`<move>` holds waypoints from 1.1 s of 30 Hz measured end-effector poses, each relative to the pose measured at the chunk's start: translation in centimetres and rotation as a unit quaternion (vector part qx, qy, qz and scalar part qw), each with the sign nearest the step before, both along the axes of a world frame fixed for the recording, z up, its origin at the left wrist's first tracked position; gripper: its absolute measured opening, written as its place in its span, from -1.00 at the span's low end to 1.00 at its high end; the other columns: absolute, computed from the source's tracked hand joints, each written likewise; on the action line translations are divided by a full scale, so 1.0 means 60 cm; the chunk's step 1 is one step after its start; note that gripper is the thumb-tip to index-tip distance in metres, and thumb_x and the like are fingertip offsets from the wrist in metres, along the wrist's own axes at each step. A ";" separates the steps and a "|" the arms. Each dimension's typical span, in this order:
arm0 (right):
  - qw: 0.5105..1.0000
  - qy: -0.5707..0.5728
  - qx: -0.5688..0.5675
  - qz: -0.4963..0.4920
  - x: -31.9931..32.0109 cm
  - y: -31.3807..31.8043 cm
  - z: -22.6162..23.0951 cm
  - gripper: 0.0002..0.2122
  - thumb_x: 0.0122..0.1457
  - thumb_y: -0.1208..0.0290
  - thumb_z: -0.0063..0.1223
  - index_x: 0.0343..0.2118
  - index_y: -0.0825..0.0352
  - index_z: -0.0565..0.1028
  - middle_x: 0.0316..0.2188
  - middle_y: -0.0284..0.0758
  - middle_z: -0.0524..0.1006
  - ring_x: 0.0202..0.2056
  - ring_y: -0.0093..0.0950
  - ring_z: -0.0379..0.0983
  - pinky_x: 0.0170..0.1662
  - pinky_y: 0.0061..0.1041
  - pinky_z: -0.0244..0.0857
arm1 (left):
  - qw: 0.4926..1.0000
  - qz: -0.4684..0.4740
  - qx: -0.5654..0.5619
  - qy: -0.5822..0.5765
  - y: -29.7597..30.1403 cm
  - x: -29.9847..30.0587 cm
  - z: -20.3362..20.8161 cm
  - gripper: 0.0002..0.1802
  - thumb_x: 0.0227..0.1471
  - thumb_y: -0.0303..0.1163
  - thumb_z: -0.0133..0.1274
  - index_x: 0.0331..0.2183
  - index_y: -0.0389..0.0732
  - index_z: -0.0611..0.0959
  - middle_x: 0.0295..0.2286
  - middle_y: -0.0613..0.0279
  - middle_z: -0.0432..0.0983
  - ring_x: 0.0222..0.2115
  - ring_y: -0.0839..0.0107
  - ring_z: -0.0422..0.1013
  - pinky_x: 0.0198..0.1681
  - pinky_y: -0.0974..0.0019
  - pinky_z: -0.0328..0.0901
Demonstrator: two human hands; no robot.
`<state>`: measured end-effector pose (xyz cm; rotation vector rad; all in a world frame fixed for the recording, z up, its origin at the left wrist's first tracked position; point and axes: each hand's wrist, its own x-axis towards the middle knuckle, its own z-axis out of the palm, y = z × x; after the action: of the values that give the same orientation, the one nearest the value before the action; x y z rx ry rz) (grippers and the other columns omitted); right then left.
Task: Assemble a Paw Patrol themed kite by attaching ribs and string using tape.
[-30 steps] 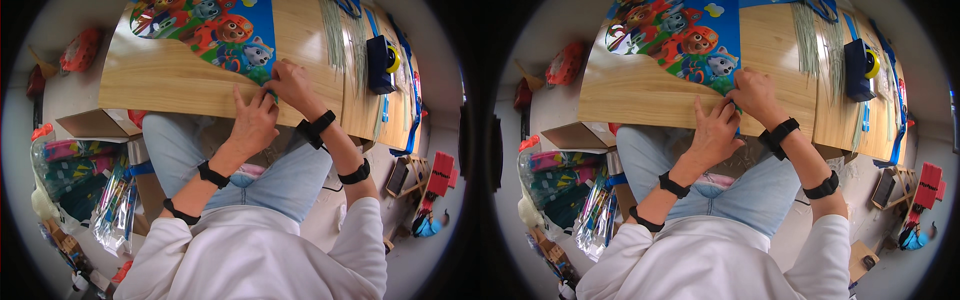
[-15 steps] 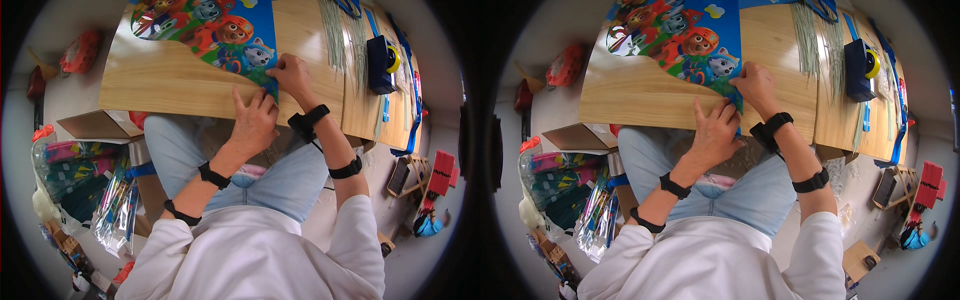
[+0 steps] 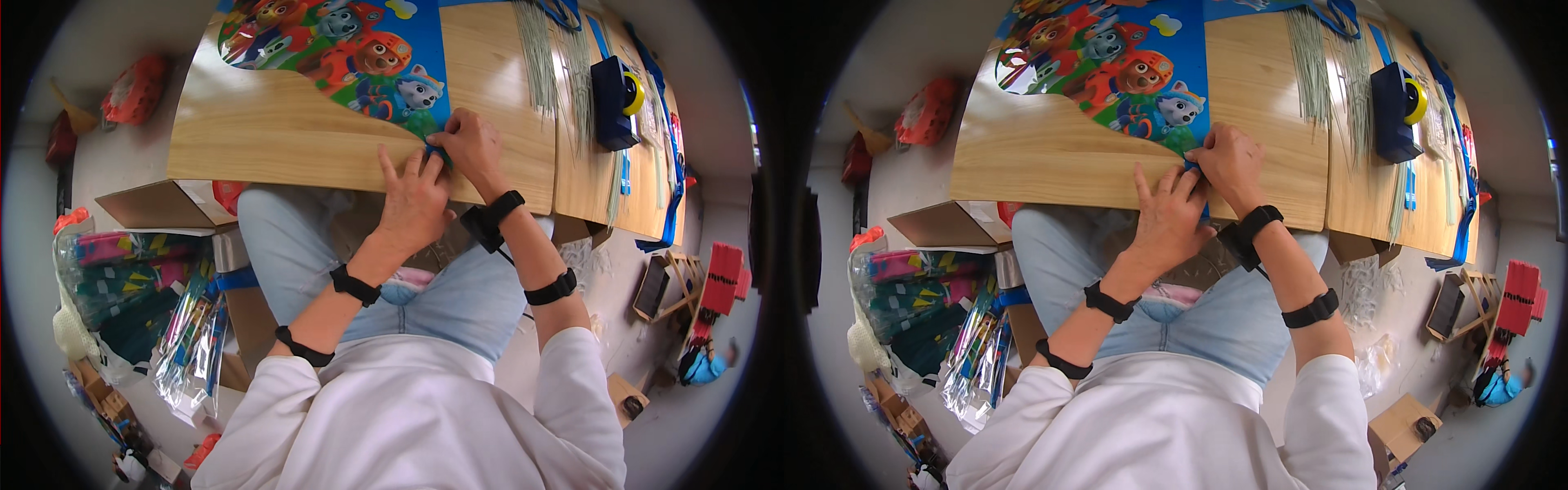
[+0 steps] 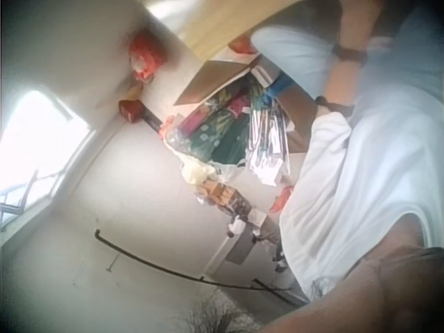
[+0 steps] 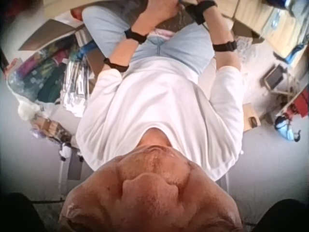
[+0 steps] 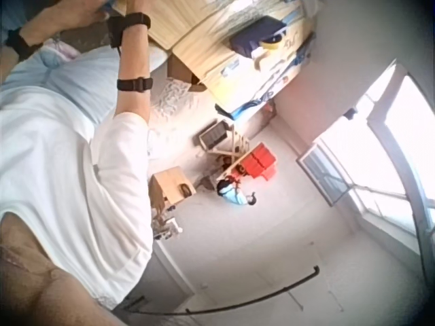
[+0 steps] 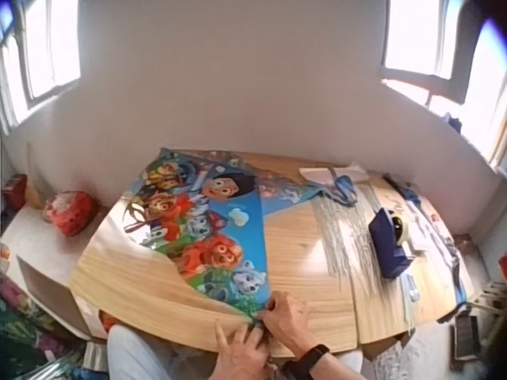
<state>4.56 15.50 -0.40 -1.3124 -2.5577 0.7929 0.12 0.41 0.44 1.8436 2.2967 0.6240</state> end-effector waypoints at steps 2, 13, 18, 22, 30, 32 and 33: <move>1.000 -0.013 0.004 -0.020 -0.008 -0.004 0.004 -0.72 -0.18 0.16 0.36 -0.51 0.24 0.55 -0.50 -0.26 0.58 -0.35 -0.22 0.50 -0.23 -0.25 0.17 | 1.000 0.009 0.004 0.004 -0.001 -0.001 0.001 -0.23 -0.41 -0.25 0.39 -0.06 -0.26 0.51 -0.05 0.20 0.31 0.07 0.16 0.21 0.14 -0.57 -0.22; 0.997 0.037 0.004 -0.072 0.002 0.018 -0.008 -0.71 -0.15 0.17 0.34 -0.46 0.28 0.56 -0.49 -0.19 0.58 -0.34 -0.19 0.52 -0.28 -0.28 0.30 | 1.000 0.005 -0.008 -0.002 -0.004 -0.003 0.003 -0.26 -0.41 -0.23 0.39 -0.09 -0.19 0.52 -0.04 0.24 0.30 0.10 0.19 0.18 0.13 -0.58 -0.21; 0.994 0.050 -0.038 -0.088 0.019 -0.009 0.001 -0.74 -0.17 0.22 0.35 -0.50 0.28 0.57 -0.49 -0.19 0.58 -0.34 -0.19 0.51 -0.30 -0.27 0.31 | 1.000 -0.004 0.008 0.003 -0.013 -0.002 -0.001 -0.27 -0.39 -0.22 0.39 -0.08 -0.17 0.52 -0.02 0.23 0.31 0.12 0.19 0.15 0.13 -0.58 -0.21; 0.998 0.048 0.023 -0.026 0.027 -0.012 -0.002 -0.76 -0.20 0.26 0.35 -0.54 0.29 0.55 -0.51 -0.22 0.56 -0.36 -0.19 0.50 -0.30 -0.26 0.31 | 0.997 -0.005 0.069 -0.023 -0.023 0.003 0.012 -0.45 -0.26 -0.33 0.27 -0.12 -0.19 0.55 -0.07 0.16 0.37 0.05 0.17 0.25 0.13 -0.44 -0.12; 0.989 0.142 0.028 -0.001 0.046 -0.018 -0.023 -0.82 -0.21 0.35 0.33 -0.54 0.26 0.55 -0.48 -0.23 0.55 -0.34 -0.19 0.48 -0.26 -0.25 0.28 | 0.976 0.021 0.145 -0.162 0.054 -0.108 0.005 -0.81 -0.14 -0.57 0.07 -0.34 -0.25 0.57 -0.47 0.06 0.51 -0.35 0.08 0.44 -0.28 0.09 0.31; 0.992 0.125 -0.009 -0.025 0.040 -0.026 -0.023 -0.83 -0.20 0.35 0.30 -0.55 0.25 0.54 -0.46 -0.24 0.56 -0.33 -0.20 0.48 -0.25 -0.24 0.22 | 0.975 0.004 0.153 -0.158 0.078 -0.122 -0.006 -0.83 -0.16 -0.57 0.09 -0.38 -0.26 0.56 -0.49 0.05 0.51 -0.38 0.09 0.45 -0.32 0.11 0.32; 0.992 0.126 -0.011 -0.027 0.036 -0.030 -0.024 -0.83 -0.20 0.35 0.30 -0.55 0.25 0.54 -0.46 -0.24 0.56 -0.33 -0.20 0.48 -0.25 -0.24 0.22 | 0.977 -0.011 0.134 -0.166 0.088 -0.128 -0.013 -0.84 -0.19 -0.55 0.11 -0.41 -0.27 0.56 -0.50 0.04 0.52 -0.41 0.10 0.46 -0.34 0.13 0.32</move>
<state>6.73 13.67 -1.84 -1.1971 -2.3143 0.9149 -7.53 5.68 -0.35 1.7029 2.0524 1.1903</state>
